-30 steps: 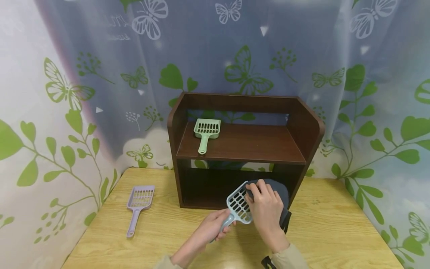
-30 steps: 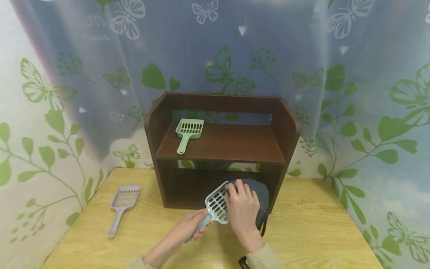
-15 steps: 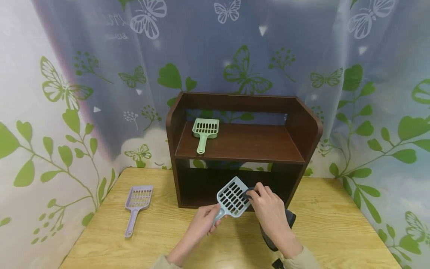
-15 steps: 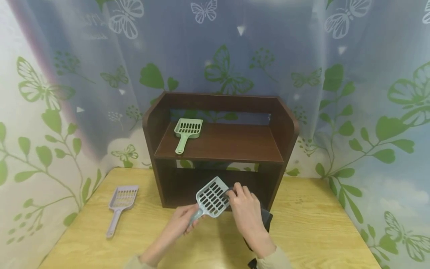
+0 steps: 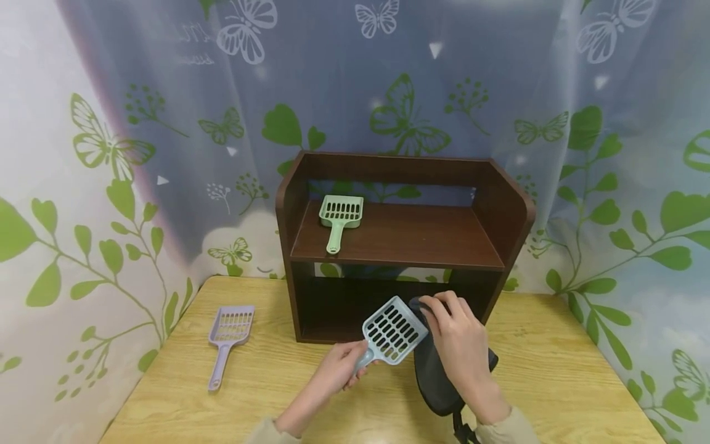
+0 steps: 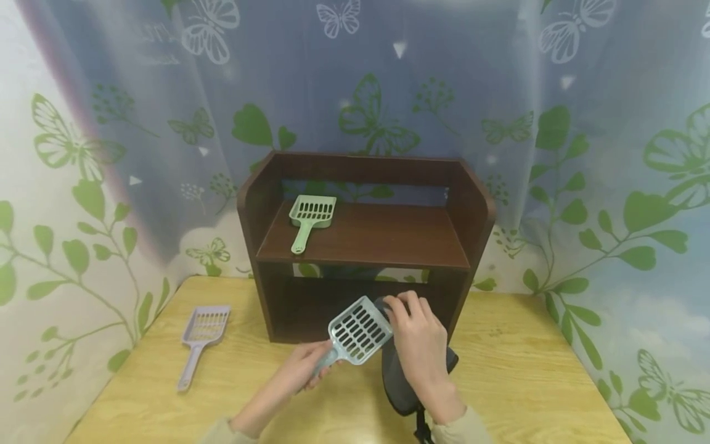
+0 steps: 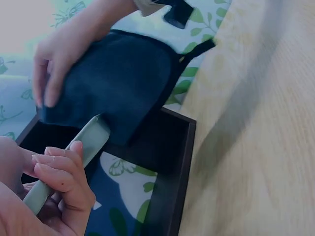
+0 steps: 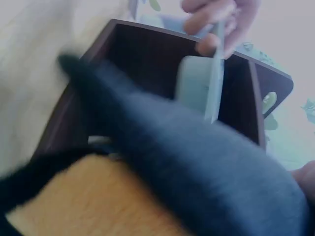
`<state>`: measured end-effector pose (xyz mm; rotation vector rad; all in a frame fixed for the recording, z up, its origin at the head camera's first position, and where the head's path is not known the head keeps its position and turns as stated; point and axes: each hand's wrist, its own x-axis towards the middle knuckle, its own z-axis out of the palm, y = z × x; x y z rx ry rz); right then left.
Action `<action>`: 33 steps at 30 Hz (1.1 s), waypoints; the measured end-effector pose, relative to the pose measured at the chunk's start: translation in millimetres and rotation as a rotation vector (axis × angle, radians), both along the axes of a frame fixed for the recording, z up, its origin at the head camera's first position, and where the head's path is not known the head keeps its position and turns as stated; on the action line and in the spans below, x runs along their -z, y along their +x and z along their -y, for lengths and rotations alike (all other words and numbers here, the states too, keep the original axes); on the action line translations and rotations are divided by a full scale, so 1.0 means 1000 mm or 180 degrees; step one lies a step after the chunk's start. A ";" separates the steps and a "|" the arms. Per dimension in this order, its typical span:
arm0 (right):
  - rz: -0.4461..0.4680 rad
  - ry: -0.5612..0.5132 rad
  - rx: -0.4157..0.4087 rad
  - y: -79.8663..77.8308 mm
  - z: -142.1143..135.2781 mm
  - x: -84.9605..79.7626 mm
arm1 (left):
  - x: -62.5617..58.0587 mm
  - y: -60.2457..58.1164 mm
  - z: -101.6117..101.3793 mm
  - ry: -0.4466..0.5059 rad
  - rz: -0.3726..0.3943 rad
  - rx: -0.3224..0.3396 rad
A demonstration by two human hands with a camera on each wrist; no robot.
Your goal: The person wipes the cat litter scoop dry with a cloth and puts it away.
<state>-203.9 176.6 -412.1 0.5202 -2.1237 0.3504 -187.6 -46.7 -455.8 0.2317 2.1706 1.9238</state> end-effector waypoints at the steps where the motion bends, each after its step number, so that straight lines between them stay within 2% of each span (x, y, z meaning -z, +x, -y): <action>1: -0.0027 -0.0029 -0.0030 0.000 0.001 -0.002 | 0.001 0.001 -0.001 -0.0011 -0.0003 0.0017; 4: -0.0093 -0.0028 -0.0192 0.000 0.005 -0.005 | 0.003 0.002 -0.005 0.0008 0.0020 0.0054; 8: -0.0082 0.0143 -0.0349 0.001 0.017 0.002 | 0.003 0.003 -0.009 0.0007 0.0017 0.0097; 14: 0.0078 0.0480 -0.0370 0.000 0.030 0.018 | -0.004 0.005 -0.013 0.0007 0.0020 0.0135; 18: 0.0220 0.0454 -0.0593 -0.001 0.033 0.023 | -0.007 0.006 -0.012 0.0005 -0.0001 0.0138; 25: 0.0384 0.0559 -0.1032 0.000 0.026 0.023 | -0.005 0.000 -0.006 0.0058 -0.0042 0.0103; 29: 0.0467 0.0788 -0.1202 0.002 0.016 0.022 | -0.004 -0.005 0.001 0.0066 -0.0105 0.0050; 33: 0.0461 0.1069 -0.1293 0.003 0.006 0.021 | -0.005 -0.006 0.006 0.0021 -0.0106 0.0098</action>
